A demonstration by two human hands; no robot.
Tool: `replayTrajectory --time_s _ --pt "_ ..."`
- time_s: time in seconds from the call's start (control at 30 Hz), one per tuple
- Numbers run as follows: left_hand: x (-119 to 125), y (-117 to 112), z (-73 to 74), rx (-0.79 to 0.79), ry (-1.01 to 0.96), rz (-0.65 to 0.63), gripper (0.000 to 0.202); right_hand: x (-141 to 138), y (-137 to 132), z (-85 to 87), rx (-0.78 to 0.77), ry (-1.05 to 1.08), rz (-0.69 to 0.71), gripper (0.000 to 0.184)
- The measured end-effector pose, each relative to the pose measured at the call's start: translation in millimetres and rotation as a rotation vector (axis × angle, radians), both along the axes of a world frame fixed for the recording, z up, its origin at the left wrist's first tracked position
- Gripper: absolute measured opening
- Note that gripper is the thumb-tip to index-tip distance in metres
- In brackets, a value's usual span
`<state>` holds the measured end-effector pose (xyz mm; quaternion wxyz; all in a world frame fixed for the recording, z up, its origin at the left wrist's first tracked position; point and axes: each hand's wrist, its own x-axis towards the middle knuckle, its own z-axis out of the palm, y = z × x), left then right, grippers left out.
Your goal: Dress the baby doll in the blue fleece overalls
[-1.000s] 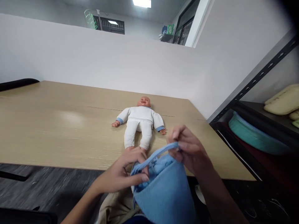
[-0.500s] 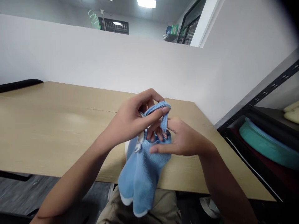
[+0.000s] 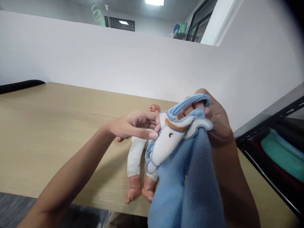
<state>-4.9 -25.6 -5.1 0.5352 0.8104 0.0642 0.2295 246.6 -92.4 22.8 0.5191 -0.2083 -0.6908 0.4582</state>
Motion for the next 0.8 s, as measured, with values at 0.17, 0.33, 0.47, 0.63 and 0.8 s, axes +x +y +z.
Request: replayTrajectory --time_s 0.17,0.33,0.47,0.63,0.8 --pt "-4.0 14.2 4.8 -0.044 -0.080 -0.019 0.075 5.2 21.3 -9.5 0.076 0.130 -0.155 0.025" --pt "3.8 13.9 0.5 0.255 0.001 0.162 0.070 3.6 42.6 -24.7 0.045 0.164 -0.343 0.019" --pt "9.1 13.6 -6.2 0.322 -0.062 0.355 0.042 7.6 60.0 -32.0 0.025 0.152 -0.421 0.019" --pt "7.5 22.7 -11.9 0.245 -0.151 0.604 0.051 30.5 66.0 -42.0 -0.021 -0.074 -0.299 0.039" --pt "5.8 28.0 -8.9 0.182 -0.152 0.626 0.058 48.1 59.9 -42.6 -0.087 -0.593 0.125 0.058"
